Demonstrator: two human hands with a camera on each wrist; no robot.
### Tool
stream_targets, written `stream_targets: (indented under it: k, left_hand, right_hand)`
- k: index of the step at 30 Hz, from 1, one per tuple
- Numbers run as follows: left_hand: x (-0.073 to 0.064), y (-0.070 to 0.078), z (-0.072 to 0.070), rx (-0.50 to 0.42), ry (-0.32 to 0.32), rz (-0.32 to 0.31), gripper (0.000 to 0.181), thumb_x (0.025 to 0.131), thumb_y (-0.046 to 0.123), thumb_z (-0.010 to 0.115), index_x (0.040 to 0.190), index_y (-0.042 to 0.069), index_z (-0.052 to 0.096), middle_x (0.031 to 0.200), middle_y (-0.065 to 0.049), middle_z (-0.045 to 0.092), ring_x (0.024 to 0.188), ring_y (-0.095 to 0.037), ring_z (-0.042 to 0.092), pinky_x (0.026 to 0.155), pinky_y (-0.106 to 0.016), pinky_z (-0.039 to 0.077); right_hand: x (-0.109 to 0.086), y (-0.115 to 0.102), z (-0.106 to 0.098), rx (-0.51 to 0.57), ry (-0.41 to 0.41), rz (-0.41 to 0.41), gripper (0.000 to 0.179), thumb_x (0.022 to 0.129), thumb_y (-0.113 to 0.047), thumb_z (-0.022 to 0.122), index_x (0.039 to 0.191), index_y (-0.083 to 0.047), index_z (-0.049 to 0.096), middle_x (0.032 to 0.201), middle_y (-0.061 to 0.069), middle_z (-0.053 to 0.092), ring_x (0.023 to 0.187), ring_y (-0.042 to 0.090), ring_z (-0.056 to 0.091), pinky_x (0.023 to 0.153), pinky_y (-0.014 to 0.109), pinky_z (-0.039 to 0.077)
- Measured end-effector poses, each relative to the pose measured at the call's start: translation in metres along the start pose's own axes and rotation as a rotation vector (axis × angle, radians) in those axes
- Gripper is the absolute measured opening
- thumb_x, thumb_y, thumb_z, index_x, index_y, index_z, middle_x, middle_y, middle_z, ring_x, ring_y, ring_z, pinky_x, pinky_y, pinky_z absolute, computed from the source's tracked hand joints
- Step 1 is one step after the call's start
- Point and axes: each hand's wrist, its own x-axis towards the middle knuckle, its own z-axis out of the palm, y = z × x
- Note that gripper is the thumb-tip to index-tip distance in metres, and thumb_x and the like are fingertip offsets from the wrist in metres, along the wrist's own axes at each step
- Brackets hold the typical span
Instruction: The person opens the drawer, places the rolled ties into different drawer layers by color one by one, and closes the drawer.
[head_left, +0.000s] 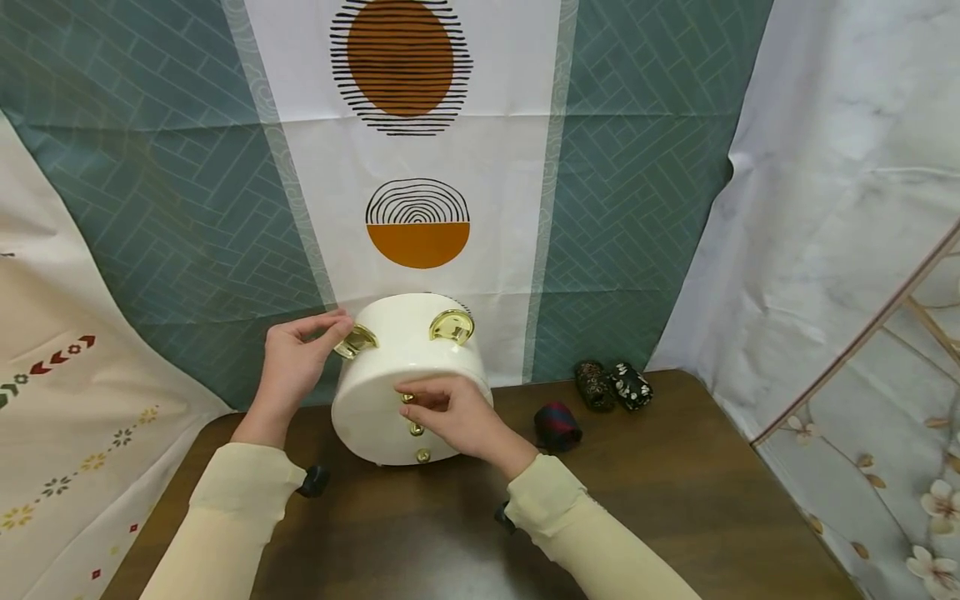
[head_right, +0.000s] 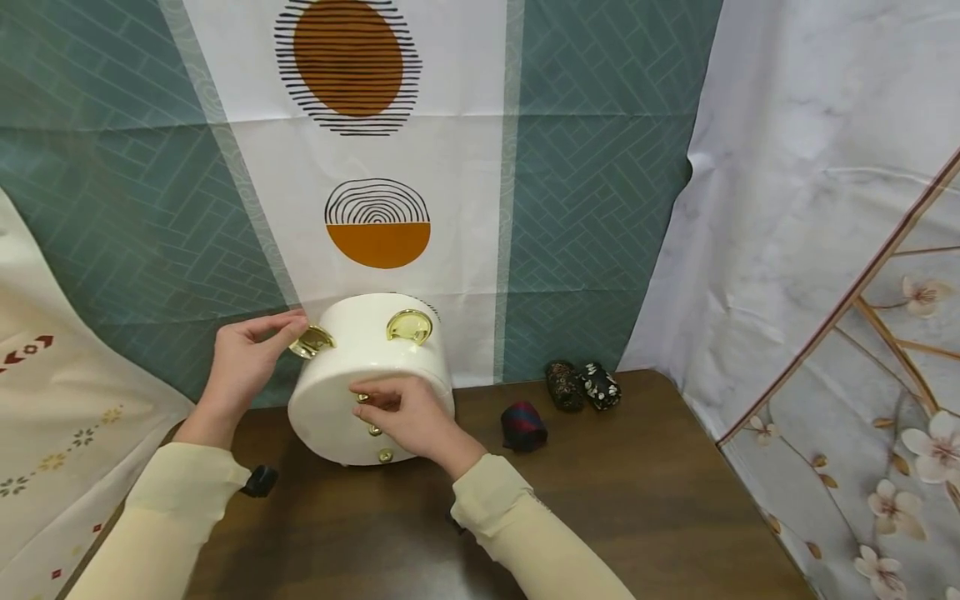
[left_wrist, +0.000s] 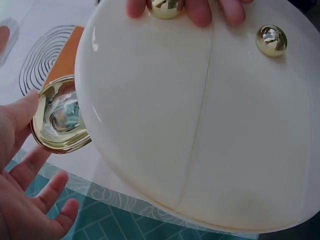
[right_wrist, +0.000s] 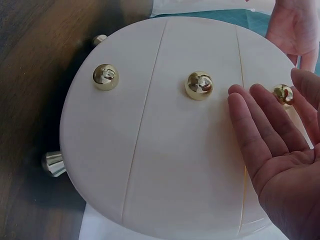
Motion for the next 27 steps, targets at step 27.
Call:
stream_targets:
  k: [27]
  left_hand:
    - [-0.008, 0.003, -0.004, -0.039, -0.110, -0.073, 0.053, 0.079, 0.054, 0.067, 0.116, 0.016, 0.068, 0.124, 0.000, 0.064, 0.131, -0.021, 0.043, 0.108, -0.051, 0.033]
  right_hand:
    - [-0.013, -0.016, -0.006, 0.246, 0.143, 0.048, 0.021, 0.086, -0.008, 0.067, 0.103, 0.003, 0.070, 0.095, 0.027, 0.068, 0.084, 0.043, 0.065, 0.075, 0.047, 0.056]
